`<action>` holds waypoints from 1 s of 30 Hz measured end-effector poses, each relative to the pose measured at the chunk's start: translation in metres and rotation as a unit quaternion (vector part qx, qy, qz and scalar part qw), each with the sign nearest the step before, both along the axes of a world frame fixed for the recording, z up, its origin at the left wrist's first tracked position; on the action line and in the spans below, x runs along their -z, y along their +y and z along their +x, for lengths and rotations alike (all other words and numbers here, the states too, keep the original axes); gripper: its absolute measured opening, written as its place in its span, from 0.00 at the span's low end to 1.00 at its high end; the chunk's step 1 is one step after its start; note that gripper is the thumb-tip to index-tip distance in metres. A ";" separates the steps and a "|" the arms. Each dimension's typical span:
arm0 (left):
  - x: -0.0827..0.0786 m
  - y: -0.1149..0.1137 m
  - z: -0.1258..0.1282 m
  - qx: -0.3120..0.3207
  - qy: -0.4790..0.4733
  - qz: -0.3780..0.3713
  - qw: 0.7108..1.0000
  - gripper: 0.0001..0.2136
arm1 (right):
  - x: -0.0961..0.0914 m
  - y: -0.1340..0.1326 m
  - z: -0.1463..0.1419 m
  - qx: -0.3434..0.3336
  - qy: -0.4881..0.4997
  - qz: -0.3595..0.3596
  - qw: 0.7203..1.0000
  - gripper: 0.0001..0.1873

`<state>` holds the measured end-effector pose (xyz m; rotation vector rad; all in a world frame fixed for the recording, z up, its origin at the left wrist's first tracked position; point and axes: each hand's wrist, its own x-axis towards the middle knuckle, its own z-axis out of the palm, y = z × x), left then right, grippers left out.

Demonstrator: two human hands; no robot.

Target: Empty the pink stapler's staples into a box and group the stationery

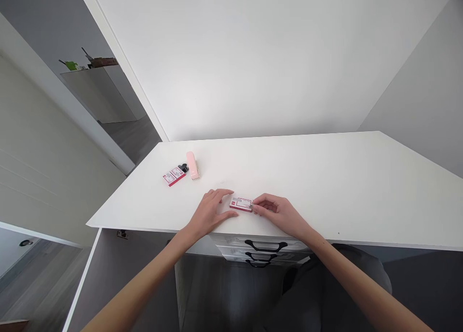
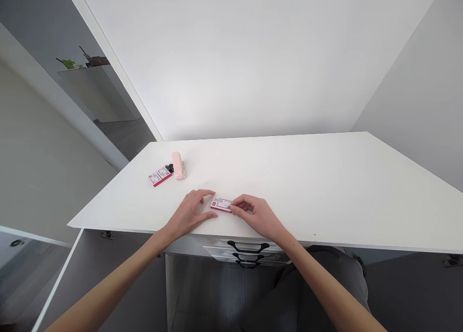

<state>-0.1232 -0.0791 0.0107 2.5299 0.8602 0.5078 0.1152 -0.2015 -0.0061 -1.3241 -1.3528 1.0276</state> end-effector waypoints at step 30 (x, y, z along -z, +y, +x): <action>-0.004 -0.004 0.014 0.035 -0.055 -0.053 0.996 0.24 | -0.001 -0.003 -0.001 0.169 -0.013 -0.010 0.986 0.24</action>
